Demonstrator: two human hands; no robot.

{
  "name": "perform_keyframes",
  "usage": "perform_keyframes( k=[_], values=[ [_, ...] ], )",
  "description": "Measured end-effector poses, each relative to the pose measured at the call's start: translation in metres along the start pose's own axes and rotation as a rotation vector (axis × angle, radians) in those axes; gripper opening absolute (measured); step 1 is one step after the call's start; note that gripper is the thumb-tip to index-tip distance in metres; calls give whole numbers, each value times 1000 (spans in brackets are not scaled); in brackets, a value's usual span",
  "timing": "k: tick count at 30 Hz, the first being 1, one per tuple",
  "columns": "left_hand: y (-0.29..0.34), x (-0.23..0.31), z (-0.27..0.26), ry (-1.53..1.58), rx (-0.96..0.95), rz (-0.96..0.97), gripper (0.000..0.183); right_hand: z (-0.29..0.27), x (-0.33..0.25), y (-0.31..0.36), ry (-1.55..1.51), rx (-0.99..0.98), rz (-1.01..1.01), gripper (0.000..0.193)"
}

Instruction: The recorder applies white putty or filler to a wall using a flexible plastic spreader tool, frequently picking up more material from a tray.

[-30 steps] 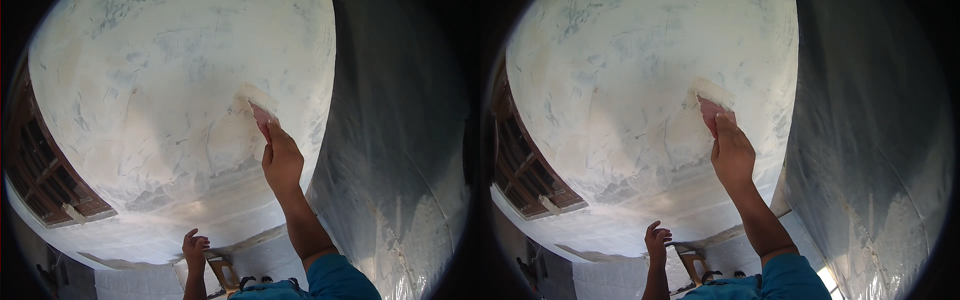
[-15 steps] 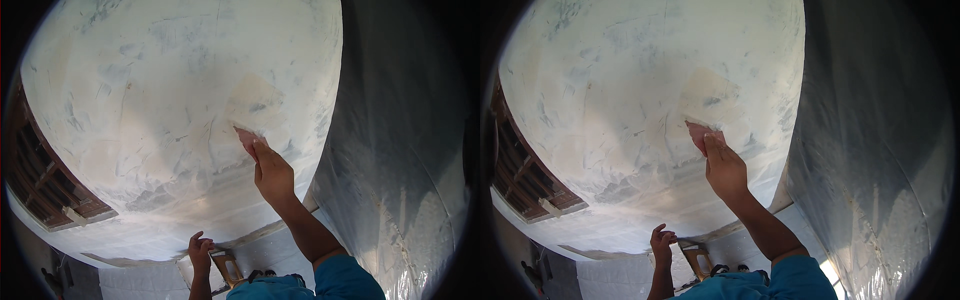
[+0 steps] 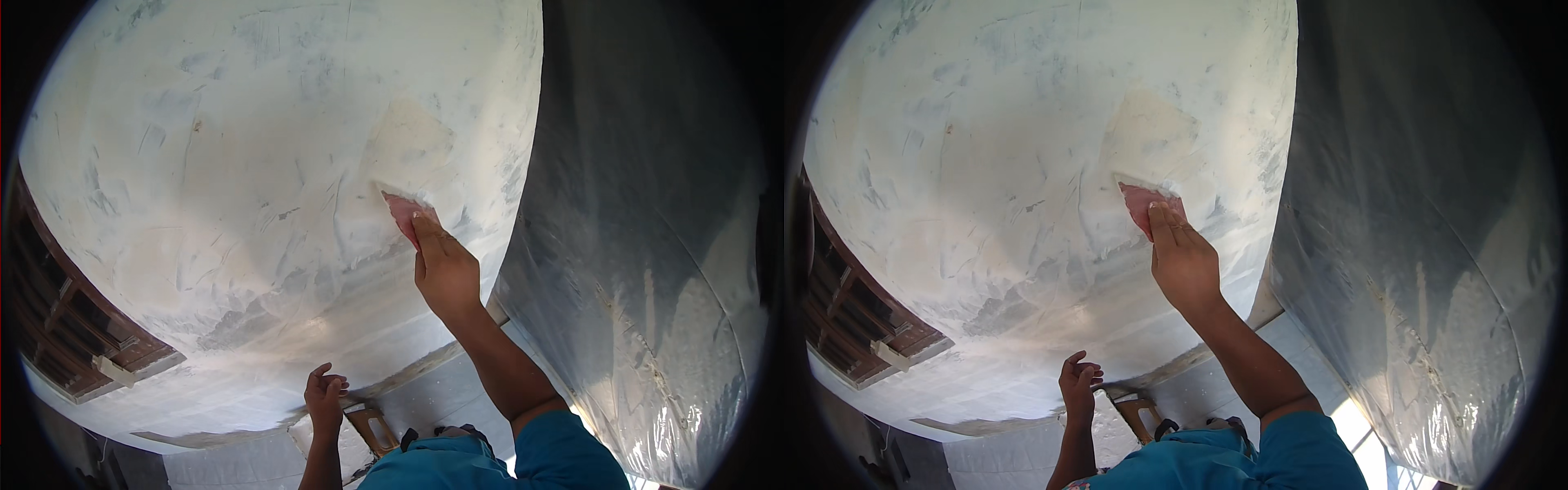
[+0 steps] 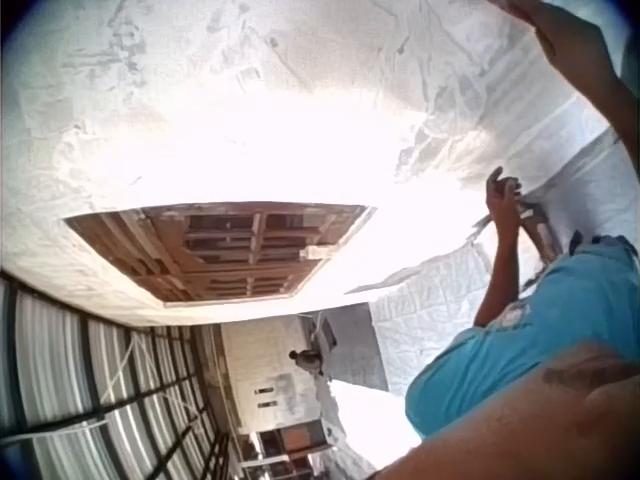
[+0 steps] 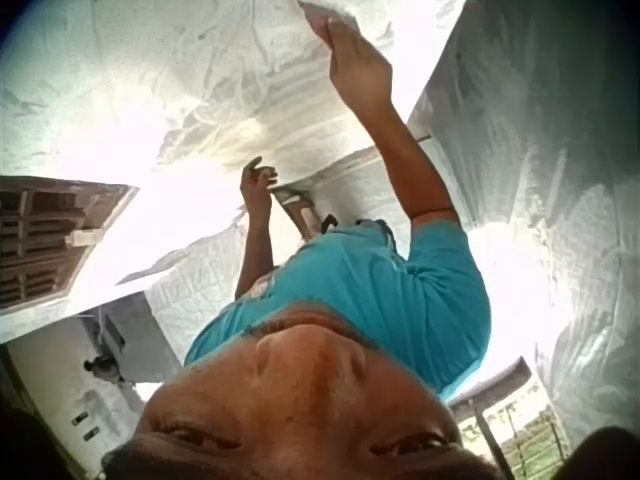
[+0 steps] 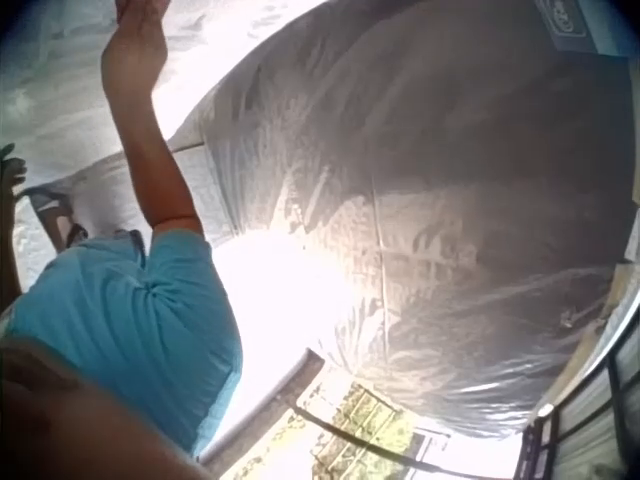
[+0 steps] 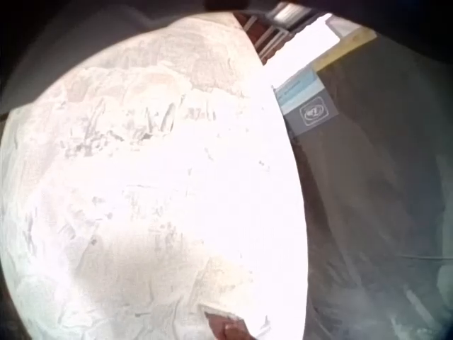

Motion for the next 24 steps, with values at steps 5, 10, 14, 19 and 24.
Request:
perform_keyframes(
  k=[5, 10, 14, 19, 24],
  values=[
    [-2, -9, 4, -13, -69, 21, 35, -45, 12, -104, 135, 237, -22, 38],
    [2, -27, -2, 1, -42, -14, 36, 38, 6, -40, 131, 157, -173, 43],
    [3, -30, -3, -15, -26, -44, 37, 23, -8, -2, 22, 20, -115, 43],
    [-3, -16, 5, -21, -25, -8, 35, -40, 4, -89, 122, 228, -60, 40],
    [-3, -14, 11, 30, -4, -3, 35, 13, 9, -71, 165, 142, -161, 43]
  ],
)
Point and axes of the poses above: each hand's wrist, its own y-axis away from the middle knuckle, its own z-axis out of the palm, x = y × z, the point moved 5 cm from there along -y, towards the middle knuckle, and after that the axes turned 10 degrees about -y, right-handed, at the moved point
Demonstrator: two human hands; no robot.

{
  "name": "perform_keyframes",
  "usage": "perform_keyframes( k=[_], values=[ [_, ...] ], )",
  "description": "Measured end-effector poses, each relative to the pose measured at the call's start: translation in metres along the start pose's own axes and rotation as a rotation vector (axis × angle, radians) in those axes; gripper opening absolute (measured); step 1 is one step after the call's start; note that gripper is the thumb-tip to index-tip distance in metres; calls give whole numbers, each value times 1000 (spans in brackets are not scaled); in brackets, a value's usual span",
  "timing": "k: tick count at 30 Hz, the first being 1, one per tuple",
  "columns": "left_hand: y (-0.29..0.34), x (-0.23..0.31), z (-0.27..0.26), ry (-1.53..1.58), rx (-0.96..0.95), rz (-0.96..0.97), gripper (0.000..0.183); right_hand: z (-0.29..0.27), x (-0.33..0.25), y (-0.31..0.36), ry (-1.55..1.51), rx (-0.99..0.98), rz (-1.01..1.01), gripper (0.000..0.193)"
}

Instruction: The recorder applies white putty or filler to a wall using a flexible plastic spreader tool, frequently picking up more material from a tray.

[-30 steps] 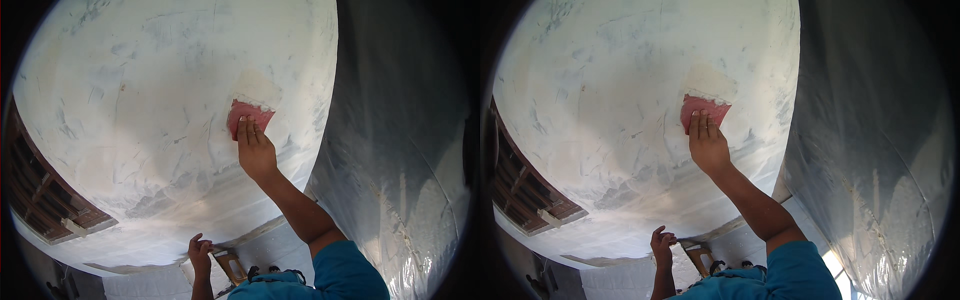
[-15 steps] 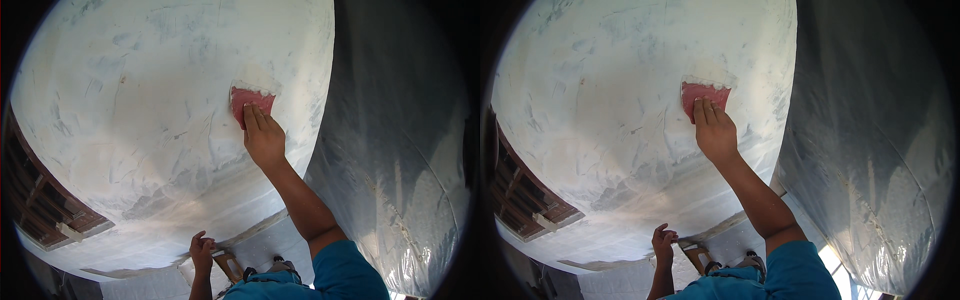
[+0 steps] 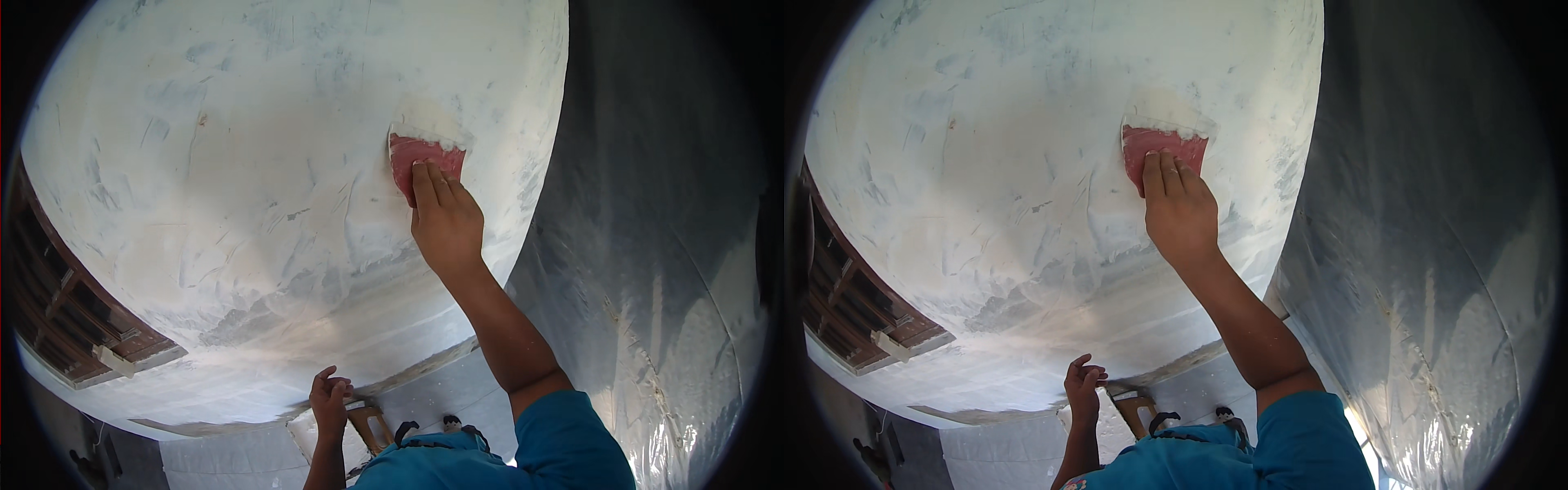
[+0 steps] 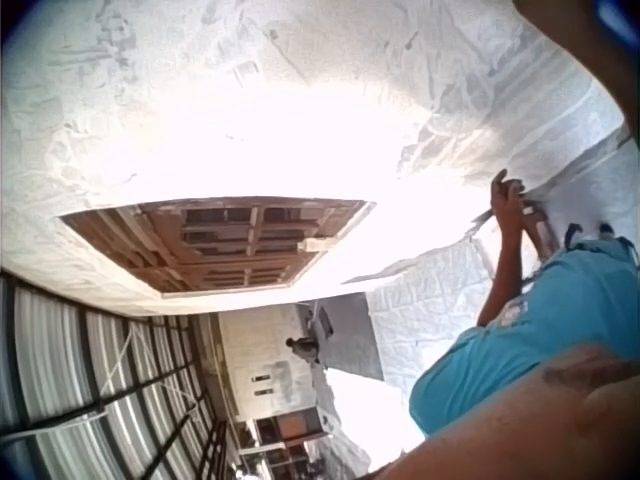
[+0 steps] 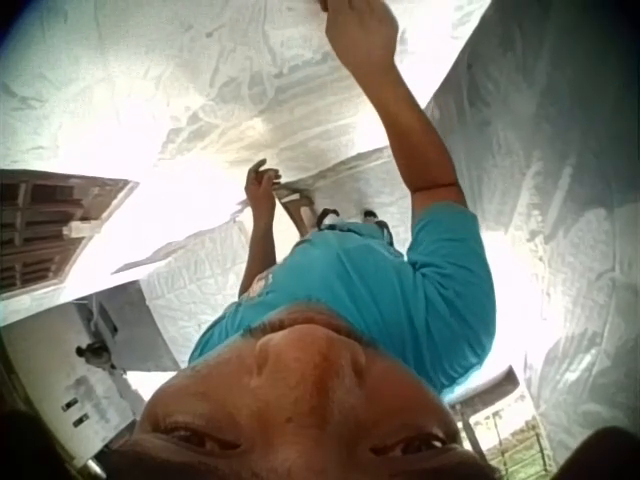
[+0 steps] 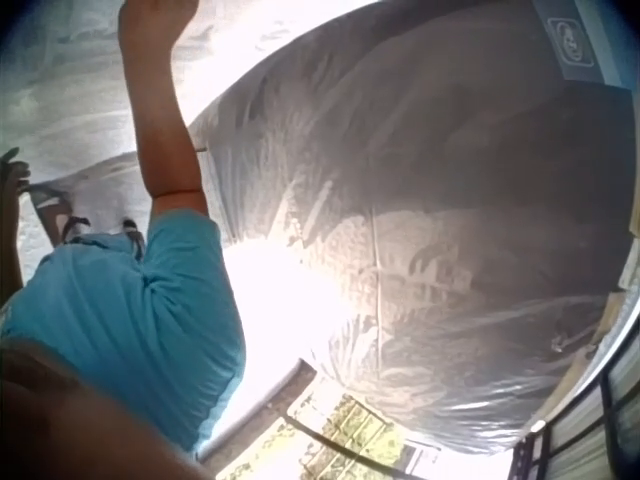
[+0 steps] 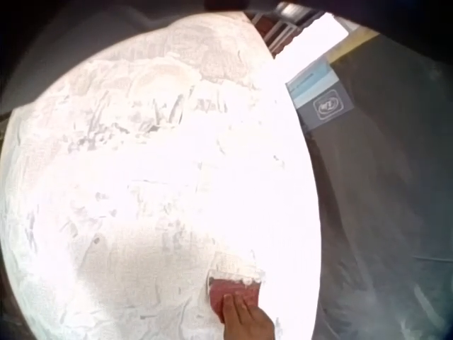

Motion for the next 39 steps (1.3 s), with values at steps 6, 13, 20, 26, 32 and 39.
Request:
perform_keyframes(
  k=[6, 13, 20, 26, 32, 39],
  values=[
    [5, -5, 10, 6, 3, -35, 36, -29, -6, 21, -196, -134, 102, 44],
    [-8, -2, 28, -3, -2, -7, 36, -9, 12, 0, 35, -116, -68, 38],
    [-3, -1, 31, -28, -2, -24, 36, -45, 9, 8, -161, -135, 53, 43],
    [-4, -2, 39, -40, 13, -54, 37, -5, 9, -5, 35, -65, -88, 40],
    [-4, 0, 33, -20, 27, -30, 37, -17, -16, 55, -282, -268, 97, 43],
    [-4, -15, 25, -23, 40, -14, 36, -16, 28, -35, 28, 62, -21, 46]
  ],
)
Point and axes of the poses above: each hand's wrist, its own y-axis away from the middle knuckle, its own z-axis out of the palm, x = y × z, the point moved 5 cm from there along -y, towards the middle knuckle, and after that the axes turned 10 degrees about -y, right-handed, at the moved point
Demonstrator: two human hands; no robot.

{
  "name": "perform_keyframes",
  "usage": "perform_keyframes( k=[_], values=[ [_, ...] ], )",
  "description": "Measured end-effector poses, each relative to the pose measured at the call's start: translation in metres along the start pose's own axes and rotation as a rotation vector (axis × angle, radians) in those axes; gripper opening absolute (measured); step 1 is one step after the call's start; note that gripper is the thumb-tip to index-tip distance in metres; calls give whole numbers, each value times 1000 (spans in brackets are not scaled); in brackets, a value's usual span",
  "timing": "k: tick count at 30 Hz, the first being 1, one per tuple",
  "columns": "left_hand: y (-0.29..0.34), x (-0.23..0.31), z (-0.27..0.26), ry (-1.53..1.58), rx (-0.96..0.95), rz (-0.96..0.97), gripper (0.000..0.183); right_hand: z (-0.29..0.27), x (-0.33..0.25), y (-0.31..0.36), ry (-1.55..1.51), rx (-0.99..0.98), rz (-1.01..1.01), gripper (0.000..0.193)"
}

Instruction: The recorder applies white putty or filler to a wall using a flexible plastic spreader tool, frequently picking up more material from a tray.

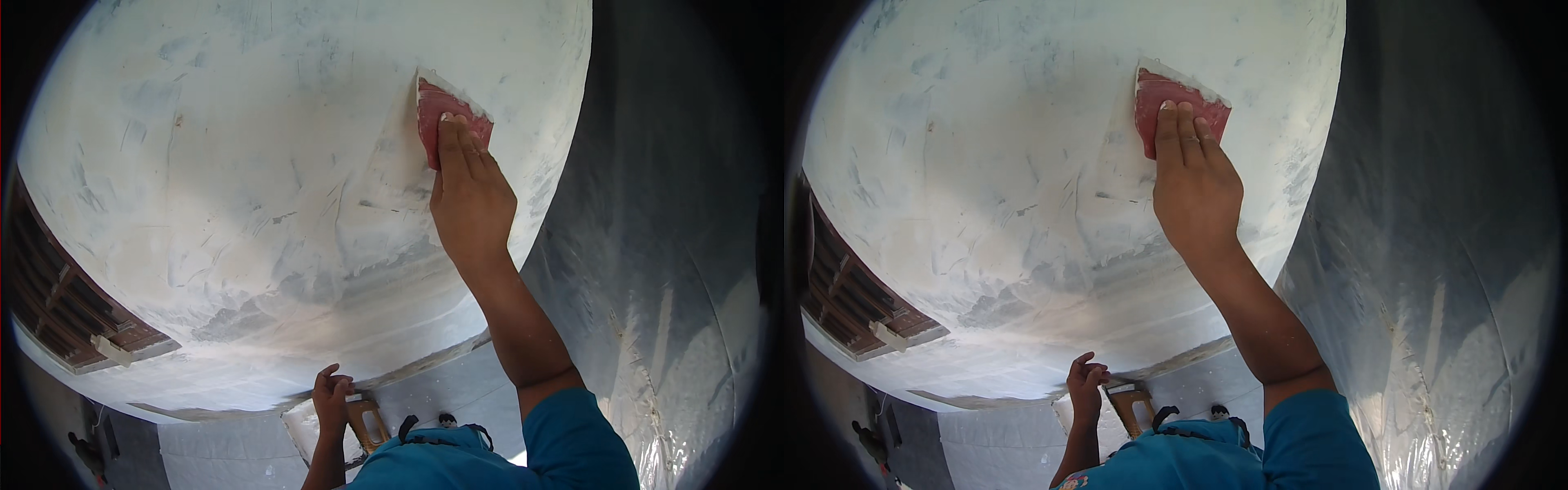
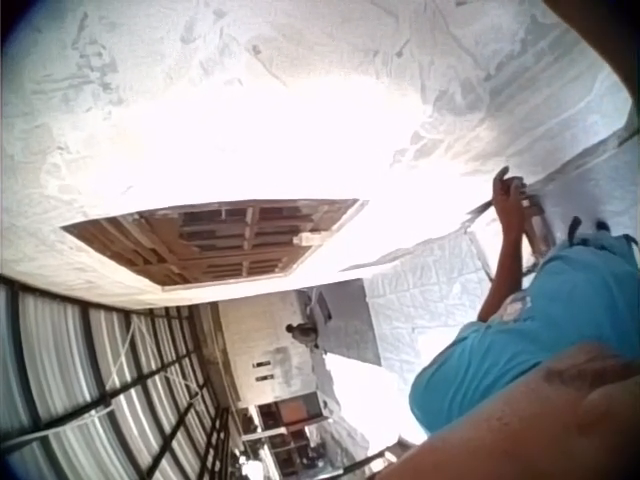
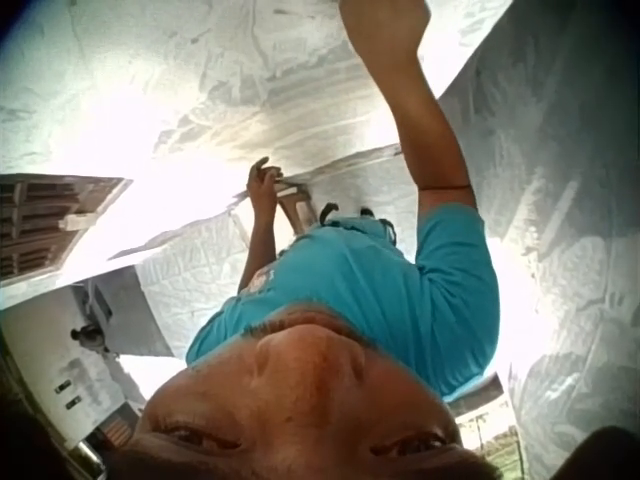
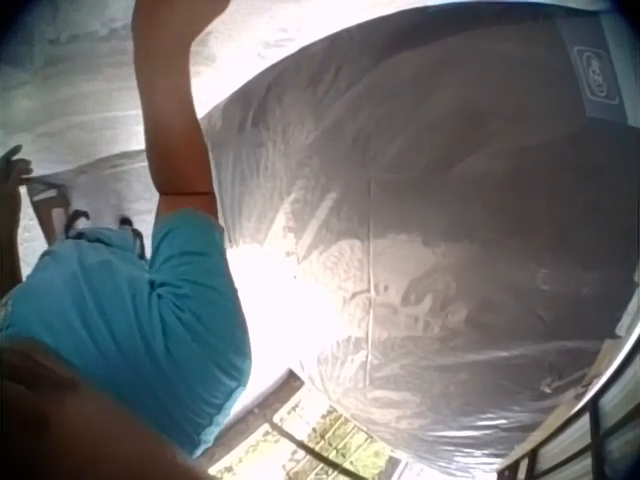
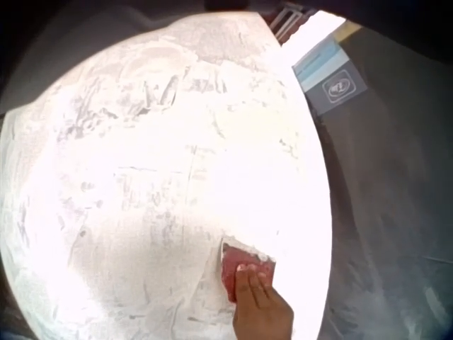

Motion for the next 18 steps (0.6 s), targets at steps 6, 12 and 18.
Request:
perform_keyframes(
  k=[6, 12, 18],
  values=[
    [4, -2, -3, 0, 10, -60, 36, 34, -74, 115, -109, -323, -72, 47],
    [-3, 2, -5, -18, -5, -6, 36, -41, -14, 18, -179, 12, 126, 46],
    [-3, -15, -5, 17, -14, -25, 36, 18, -8, 22, 84, 52, -105, 34]
  ],
)
Point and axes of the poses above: each hand's wrist, its own y-axis away from the middle knuckle, its own z-axis out of the palm, x = y × z, the point moved 5 cm from there along -y, towards the middle knuckle, and after that the axes turned 10 degrees about -y, right-handed, at the moved point
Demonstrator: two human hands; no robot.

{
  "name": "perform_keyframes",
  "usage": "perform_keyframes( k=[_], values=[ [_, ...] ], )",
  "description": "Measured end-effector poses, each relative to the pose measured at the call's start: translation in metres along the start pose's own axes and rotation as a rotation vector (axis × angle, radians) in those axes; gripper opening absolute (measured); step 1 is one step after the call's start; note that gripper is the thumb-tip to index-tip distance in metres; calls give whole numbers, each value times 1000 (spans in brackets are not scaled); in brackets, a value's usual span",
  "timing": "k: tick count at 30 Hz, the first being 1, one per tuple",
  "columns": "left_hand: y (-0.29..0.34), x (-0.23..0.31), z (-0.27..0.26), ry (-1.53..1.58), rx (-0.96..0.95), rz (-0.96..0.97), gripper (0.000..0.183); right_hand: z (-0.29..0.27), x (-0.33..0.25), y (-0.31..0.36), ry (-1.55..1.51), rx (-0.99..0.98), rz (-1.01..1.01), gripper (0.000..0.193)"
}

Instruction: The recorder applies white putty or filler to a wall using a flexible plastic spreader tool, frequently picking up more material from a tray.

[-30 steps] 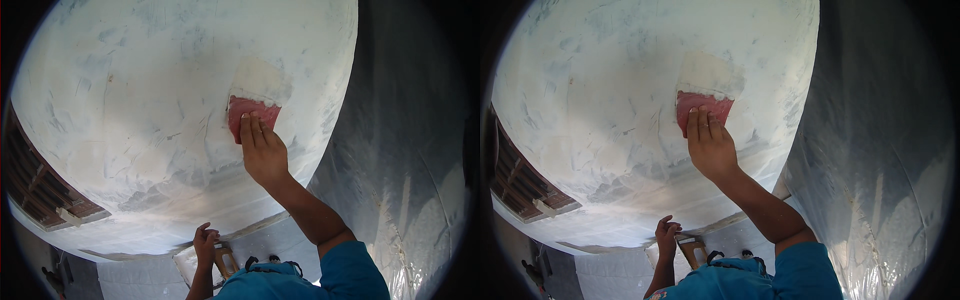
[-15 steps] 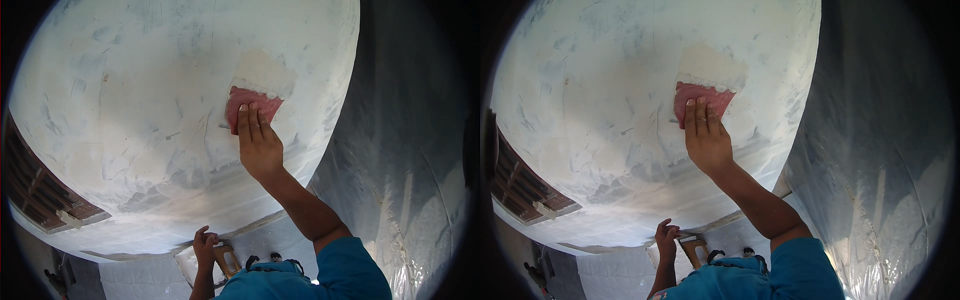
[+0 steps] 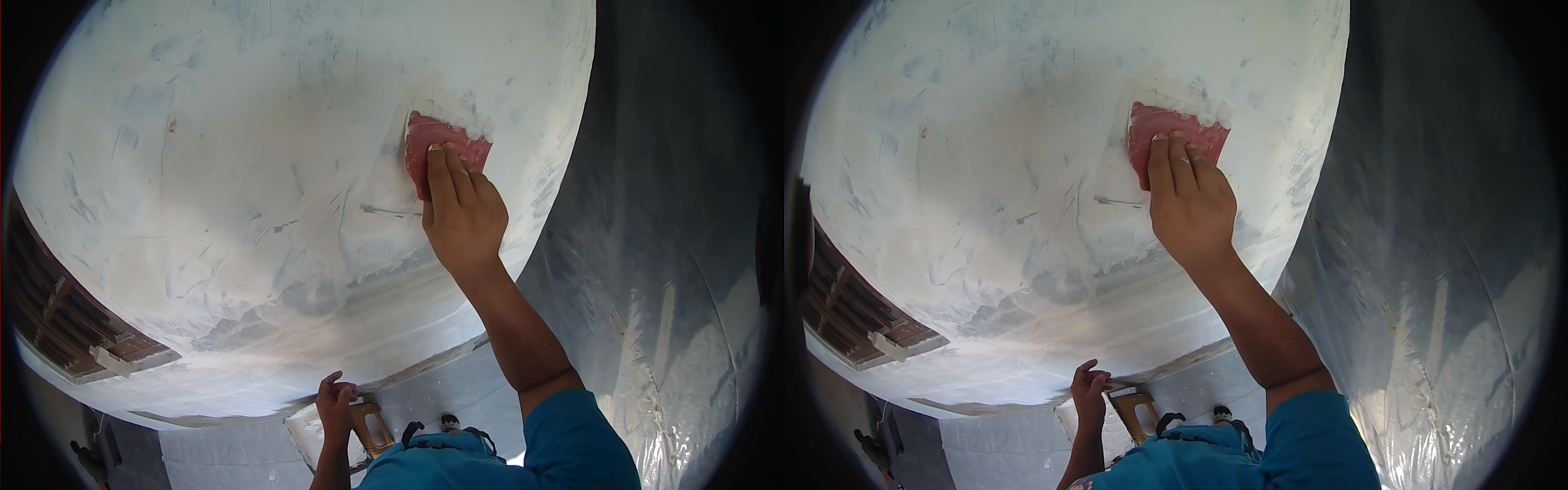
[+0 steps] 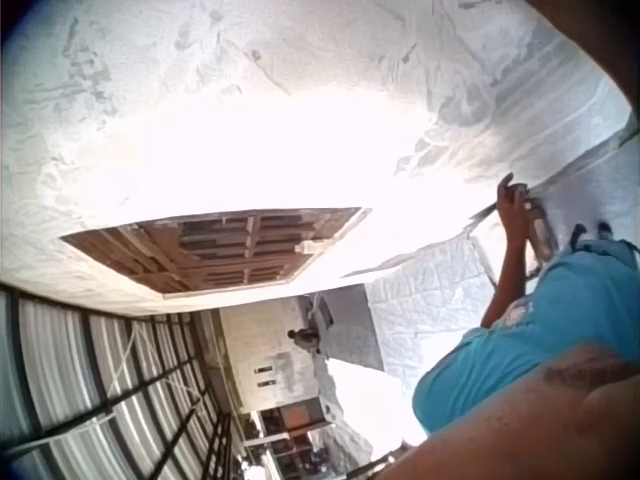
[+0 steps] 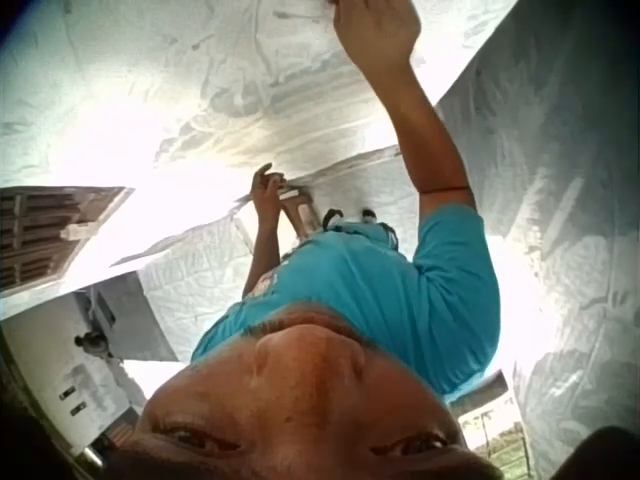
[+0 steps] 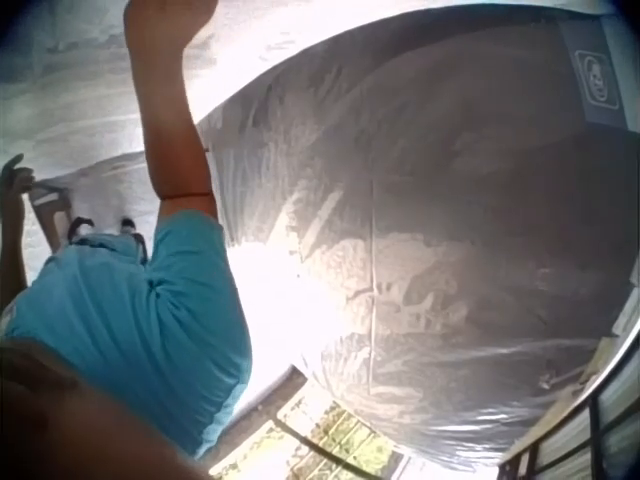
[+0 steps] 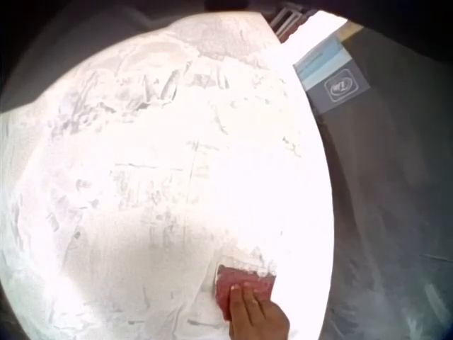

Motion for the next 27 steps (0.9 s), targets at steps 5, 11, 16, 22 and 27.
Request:
perform_keyframes(
  k=[5, 11, 16, 22, 27],
  values=[
    [1, 1, 4, -30, -18, -57, 37, -13, -48, 79, -290, -291, 59, 39],
    [-3, 9, 13, -63, -56, -27, 37, -56, 12, -21, -227, -64, 174, 43],
    [1, 2, 15, -97, -40, -11, 37, -5, -24, -3, -83, -141, -62, 41],
    [2, -20, 15, -173, -78, -43, 36, -25, -54, 68, -373, -385, 37, 38],
    [-9, -137, 14, -563, -258, -134, 36, -51, 4, -23, -265, -51, 217, 48]
  ],
)
Point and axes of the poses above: each hand's wrist, its own y-axis away from the middle knuckle, its own z-axis out of the palm, x = y × z, the point moved 5 cm from there along -y, towards the middle knuckle, and after that the axes turned 10 degrees about -y, right-handed, at the moved point
